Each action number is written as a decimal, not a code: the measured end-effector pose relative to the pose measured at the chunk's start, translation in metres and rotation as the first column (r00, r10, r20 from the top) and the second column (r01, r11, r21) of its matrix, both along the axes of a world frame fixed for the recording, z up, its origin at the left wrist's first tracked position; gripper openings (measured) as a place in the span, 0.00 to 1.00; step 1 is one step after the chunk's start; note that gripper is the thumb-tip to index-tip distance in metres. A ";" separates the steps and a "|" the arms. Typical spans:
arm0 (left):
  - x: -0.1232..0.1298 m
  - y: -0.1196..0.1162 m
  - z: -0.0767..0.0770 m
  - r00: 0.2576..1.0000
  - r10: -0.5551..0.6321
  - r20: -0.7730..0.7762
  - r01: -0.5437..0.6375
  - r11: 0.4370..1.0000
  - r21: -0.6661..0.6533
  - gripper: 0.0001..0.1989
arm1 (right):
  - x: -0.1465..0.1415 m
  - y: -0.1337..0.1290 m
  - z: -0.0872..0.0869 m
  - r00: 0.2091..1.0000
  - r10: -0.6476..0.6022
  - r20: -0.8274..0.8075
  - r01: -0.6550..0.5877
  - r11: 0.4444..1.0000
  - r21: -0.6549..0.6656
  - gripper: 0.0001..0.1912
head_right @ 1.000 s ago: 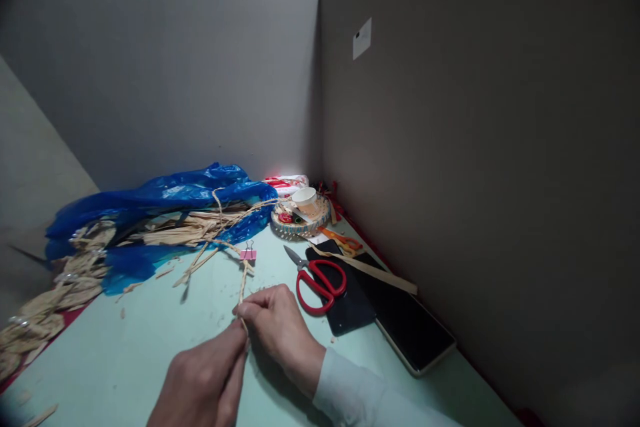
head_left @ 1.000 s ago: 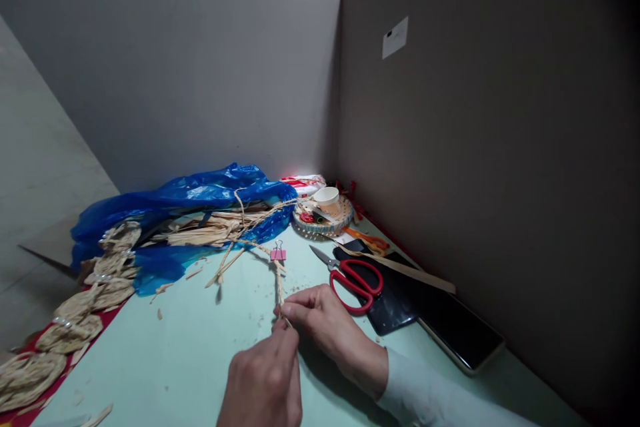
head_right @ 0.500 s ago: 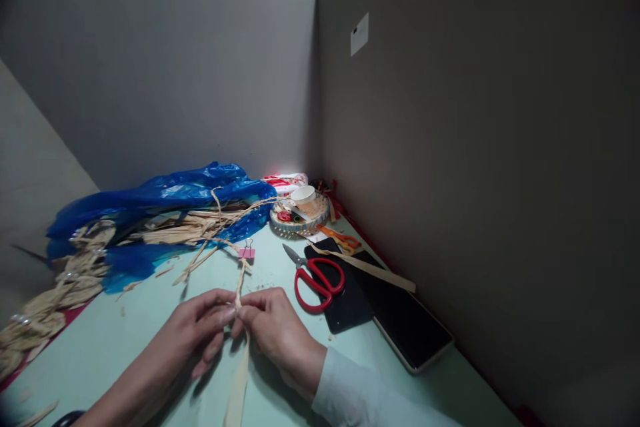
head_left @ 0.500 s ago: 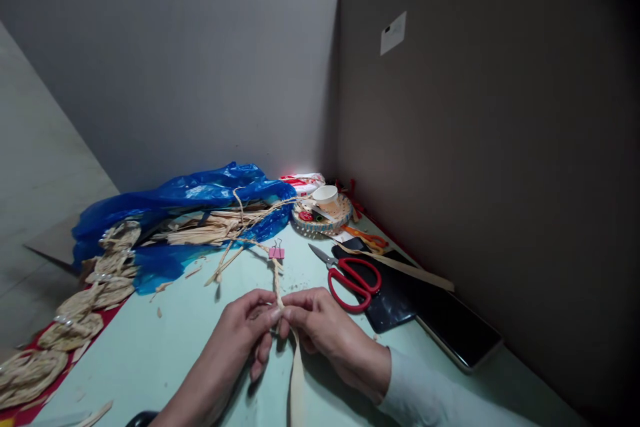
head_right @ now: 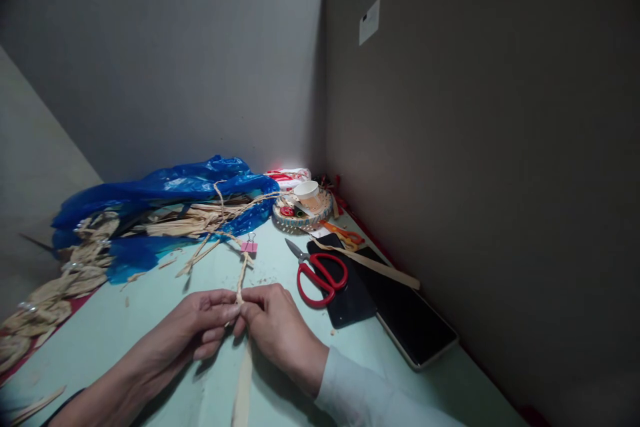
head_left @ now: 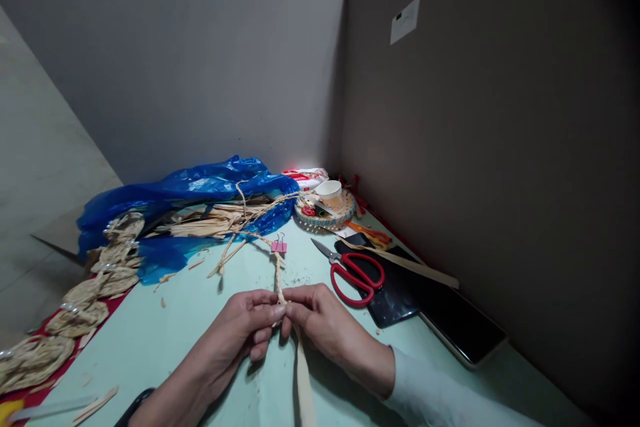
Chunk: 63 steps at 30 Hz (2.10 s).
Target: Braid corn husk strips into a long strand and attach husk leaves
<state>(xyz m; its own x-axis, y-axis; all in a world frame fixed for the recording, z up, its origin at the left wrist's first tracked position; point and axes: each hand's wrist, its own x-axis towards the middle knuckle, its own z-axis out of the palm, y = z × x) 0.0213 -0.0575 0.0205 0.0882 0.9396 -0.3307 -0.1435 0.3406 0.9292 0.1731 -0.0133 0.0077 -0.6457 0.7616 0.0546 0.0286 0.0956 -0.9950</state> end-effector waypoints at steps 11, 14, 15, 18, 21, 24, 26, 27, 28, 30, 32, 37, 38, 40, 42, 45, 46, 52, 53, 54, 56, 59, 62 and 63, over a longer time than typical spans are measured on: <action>0.003 -0.003 -0.007 0.978 0.086 -0.190 -0.088 0.996 -0.006 0.12 | 0.007 -0.011 0.010 0.931 -0.072 0.358 -0.055 0.942 0.332 0.08; 0.005 -0.004 -0.010 0.957 0.113 -0.268 -0.112 0.994 0.017 0.12 | 0.012 -0.013 0.018 0.872 -0.110 0.478 -0.106 0.909 0.402 0.10; 0.006 -0.004 -0.011 0.948 0.121 -0.294 -0.117 0.993 0.031 0.12 | 0.014 -0.012 0.020 0.848 -0.126 0.514 -0.132 0.890 0.437 0.09; 0.007 -0.004 -0.014 0.922 0.132 -0.365 -0.114 0.991 0.069 0.13 | 0.017 -0.010 0.025 0.774 -0.235 0.588 -0.169 0.818 0.550 0.05; 0.008 -0.004 -0.014 0.899 0.135 -0.417 -0.101 0.989 0.104 0.12 | 0.015 -0.013 0.024 0.761 -0.337 0.554 -0.108 0.776 0.621 0.06; 0.011 -0.004 -0.012 0.886 0.162 -0.434 -0.107 0.983 0.149 0.13 | 0.011 -0.022 0.021 0.804 -0.312 0.506 -0.054 0.810 0.584 0.07; 0.011 -0.006 -0.011 0.894 0.162 -0.418 -0.108 0.983 0.150 0.14 | 0.009 -0.029 0.020 0.803 -0.279 0.526 -0.053 0.847 0.529 0.08; 0.011 -0.007 -0.011 0.903 0.152 -0.403 -0.106 0.985 0.133 0.14 | 0.008 -0.033 0.019 0.789 -0.277 0.548 -0.056 0.857 0.513 0.08; 0.011 -0.008 -0.011 0.913 0.137 -0.384 -0.103 0.989 0.108 0.14 | 0.008 -0.036 0.019 0.765 -0.289 0.575 -0.060 0.858 0.510 0.08; 0.010 -0.010 -0.010 0.935 0.111 -0.337 -0.097 0.994 0.057 0.13 | 0.007 -0.040 0.020 0.698 -0.317 0.642 -0.098 0.846 0.524 0.07; 0.008 -0.011 -0.009 0.955 0.094 -0.282 -0.090 0.996 0.027 0.13 | 0.006 -0.043 0.019 0.629 -0.338 0.701 -0.187 0.809 0.558 0.07; 0.005 -0.011 -0.011 0.985 0.073 -0.156 -0.076 0.997 -0.015 0.15 | -0.002 -0.043 0.013 0.612 -0.385 0.691 -0.490 0.501 0.713 0.12; 0.005 -0.010 -0.012 0.987 0.074 -0.141 -0.077 0.997 -0.020 0.15 | -0.003 -0.043 0.011 0.627 -0.393 0.672 -0.511 0.444 0.736 0.12; 0.003 -0.010 -0.013 0.989 0.080 -0.123 -0.084 0.996 -0.029 0.15 | -0.003 -0.042 0.009 0.658 -0.391 0.643 -0.520 0.382 0.764 0.12; 0.002 -0.009 -0.011 0.988 0.093 -0.121 -0.098 0.995 -0.037 0.14 | -0.001 -0.039 0.011 0.681 -0.358 0.639 -0.500 0.411 0.763 0.12; 0.002 -0.010 -0.007 0.986 0.107 -0.127 -0.112 0.993 -0.040 0.13 | 0.008 -0.032 0.018 0.742 -0.288 0.605 -0.378 0.565 0.733 0.07; 0.002 -0.010 -0.005 0.986 0.104 -0.126 -0.110 0.993 -0.038 0.13 | 0.012 -0.028 0.021 0.765 -0.275 0.582 -0.321 0.620 0.716 0.05; 0.004 -0.011 -0.004 0.983 0.058 -0.172 -0.060 0.998 -0.003 0.13 | 0.018 -0.006 0.023 0.898 -0.051 0.438 -0.137 0.912 0.387 0.08; 0.004 -0.010 -0.005 0.979 0.051 -0.199 -0.050 0.999 0.008 0.14 | 0.016 -0.003 0.021 0.914 0.010 0.406 -0.141 0.945 0.296 0.09; 0.004 -0.010 -0.005 0.972 0.046 -0.230 -0.043 0.999 0.021 0.14 | 0.014 -0.002 0.019 0.924 0.048 0.379 -0.141 0.965 0.223 0.10; 0.004 -0.009 -0.006 0.953 0.054 -0.299 -0.036 0.997 0.064 0.14 | 0.009 0.000 0.015 0.937 0.053 0.345 -0.110 0.983 0.149 0.09; 0.004 -0.010 -0.004 0.915 0.096 -0.392 -0.035 0.986 0.160 0.11 | 0.004 0.000 0.009 0.958 -0.004 0.287 -0.033 0.991 0.126 0.10; 0.006 -0.014 0.001 0.842 0.104 -0.530 0.039 0.967 0.250 0.11 | 0.003 0.000 0.002 0.976 -0.045 0.214 0.025 0.995 0.091 0.11; 0.007 -0.015 0.003 0.806 0.103 -0.583 0.071 0.961 0.267 0.13 | 0.002 -0.001 0.001 0.979 -0.052 0.195 0.038 0.996 0.075 0.11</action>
